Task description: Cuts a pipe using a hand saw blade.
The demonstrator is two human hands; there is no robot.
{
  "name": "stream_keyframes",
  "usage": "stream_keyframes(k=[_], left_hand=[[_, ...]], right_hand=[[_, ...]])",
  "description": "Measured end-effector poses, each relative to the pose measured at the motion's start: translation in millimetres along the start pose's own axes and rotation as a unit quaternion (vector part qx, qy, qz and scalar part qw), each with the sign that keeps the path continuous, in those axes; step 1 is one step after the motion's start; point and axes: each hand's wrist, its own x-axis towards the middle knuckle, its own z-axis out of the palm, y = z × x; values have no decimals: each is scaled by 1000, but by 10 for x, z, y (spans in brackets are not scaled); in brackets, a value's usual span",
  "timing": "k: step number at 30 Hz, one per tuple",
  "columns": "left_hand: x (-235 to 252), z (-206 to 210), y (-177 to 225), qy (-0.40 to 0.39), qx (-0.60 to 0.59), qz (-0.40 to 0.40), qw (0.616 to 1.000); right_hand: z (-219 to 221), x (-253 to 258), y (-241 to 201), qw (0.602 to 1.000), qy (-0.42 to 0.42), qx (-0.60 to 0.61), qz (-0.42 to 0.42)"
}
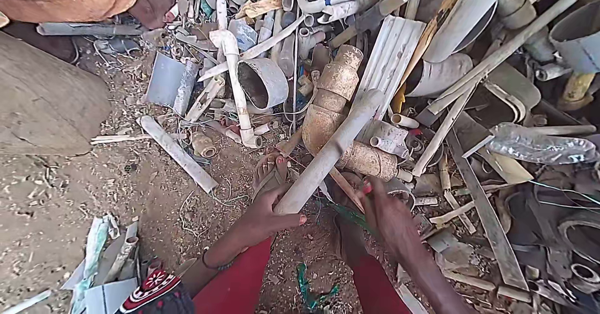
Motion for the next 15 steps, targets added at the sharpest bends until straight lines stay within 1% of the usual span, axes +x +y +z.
stream_keyframes(k=[1, 2, 3, 4, 5, 7, 8, 9, 10, 12, 13, 14, 15], left_hand=[[-35, 17, 14, -31, -33, -16, 999], [-56, 41, 23, -61, -64, -33, 996], [-63, 58, 30, -71, -82, -48, 993], [-64, 65, 21, -60, -89, -56, 993], [-56, 55, 1, -48, -77, -63, 994], [-44, 39, -26, -36, -75, -70, 994], [-41, 37, -19, -38, -84, -72, 993], [-46, 41, -17, -39, -90, -72, 993], [-53, 44, -17, -39, -91, -72, 993], [-55, 74, -9, -21, -73, -66, 995], [-45, 82, -21, -6, -49, -57, 997], [-25, 72, -41, 6, -14, -54, 998], [8, 57, -54, 11, 16, -48, 999]], right_hand=[[54, -97, -92, 999, -12, 14, -36], [139, -193, -160, 995, -19, 9, -97], [230, -238, -182, 987, -18, -12, -159], [300, -227, -163, 981, -8, -34, -189], [310, -171, -127, 985, -7, -36, -168], [230, 5, -13, 998, 0, -24, -59], [183, 69, 4, 999, 10, -30, -28], [147, 63, -43, 999, 10, -37, -28], [141, -17, -135, 998, -1, -40, -55], [249, -197, -234, 983, -3, -73, -166], [282, -217, -225, 979, -4, -82, -188], [268, -180, -187, 982, -10, -80, -171], [227, -102, -135, 988, -11, -79, -130]])
